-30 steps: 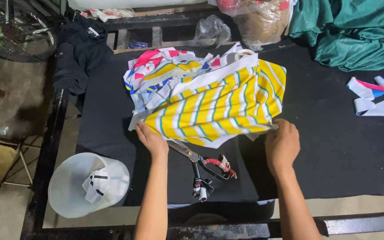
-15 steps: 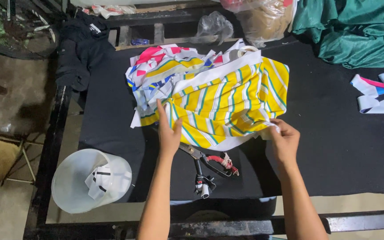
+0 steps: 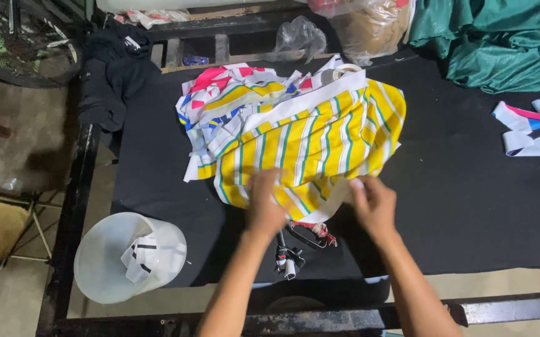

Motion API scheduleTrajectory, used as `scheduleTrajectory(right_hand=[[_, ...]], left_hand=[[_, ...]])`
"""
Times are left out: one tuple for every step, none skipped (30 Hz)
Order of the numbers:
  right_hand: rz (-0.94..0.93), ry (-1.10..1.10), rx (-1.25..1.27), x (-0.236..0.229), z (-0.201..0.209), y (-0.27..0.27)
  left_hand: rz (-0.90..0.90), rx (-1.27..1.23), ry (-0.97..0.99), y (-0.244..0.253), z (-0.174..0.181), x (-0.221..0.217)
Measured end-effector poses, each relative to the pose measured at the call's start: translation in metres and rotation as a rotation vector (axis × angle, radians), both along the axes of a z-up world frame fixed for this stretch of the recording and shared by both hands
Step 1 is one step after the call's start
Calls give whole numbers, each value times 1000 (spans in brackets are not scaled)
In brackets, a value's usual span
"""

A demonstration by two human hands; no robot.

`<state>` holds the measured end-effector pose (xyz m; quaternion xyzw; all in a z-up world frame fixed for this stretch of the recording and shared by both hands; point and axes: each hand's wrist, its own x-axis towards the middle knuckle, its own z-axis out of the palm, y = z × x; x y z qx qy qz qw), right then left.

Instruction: The person uses shears to cut a yellow and white striped fabric into strips on a black table. They repeatedly adjust the fabric, cut along the stripes, and place the cut pieces into a white bucket. The workspace includes other fabric scraps and a green tarp in the background.

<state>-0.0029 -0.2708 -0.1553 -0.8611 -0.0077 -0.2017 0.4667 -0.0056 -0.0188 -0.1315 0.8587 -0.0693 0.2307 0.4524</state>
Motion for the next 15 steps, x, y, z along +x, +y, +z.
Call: scheduleTrajectory(right_hand=[[-4, -4, -1, -2, -13, 3], [108, -18, -78, -4, -26, 5], [219, -26, -156, -9, -40, 7], [216, -24, -158, -11, -22, 15], [324, -49, -174, -14, -4, 23], [431, -75, -189, -16, 14, 31], [432, -79, -191, -16, 30, 32], [420, -107, -332, -16, 47, 32], [406, -128, -470, -20, 63, 32], [406, -126, -469, -16, 52, 26], [290, -124, -637, -11, 41, 20], [171, -121, -803, -6, 30, 15], [167, -118, -802, -1, 23, 7], [32, -119, -761, 4, 16, -1], [-98, -115, -721, 7, 9, -9]], left_hand=[[-4, -1, -4, -12, 8, -4], [-152, 134, -17, -25, 16, -8], [-301, 267, -25, -38, 23, -15], [-304, 265, -24, -40, 2, -10], [-272, 294, -84, -42, -20, -6], [-239, 322, -144, -45, -41, -2], [-237, 321, -149, -35, -46, 4], [-178, 235, -79, -26, -51, 9], [-123, 149, -2, -16, -57, 10], [-124, 149, 0, -12, -41, 7], [-100, 0, 65, -7, -25, 4], [-76, -149, 129, -3, -9, 2], [-80, -147, 130, 3, -18, 7], [-97, -297, 141, 8, -26, 12], [-109, -450, 157, 13, -37, 14]])
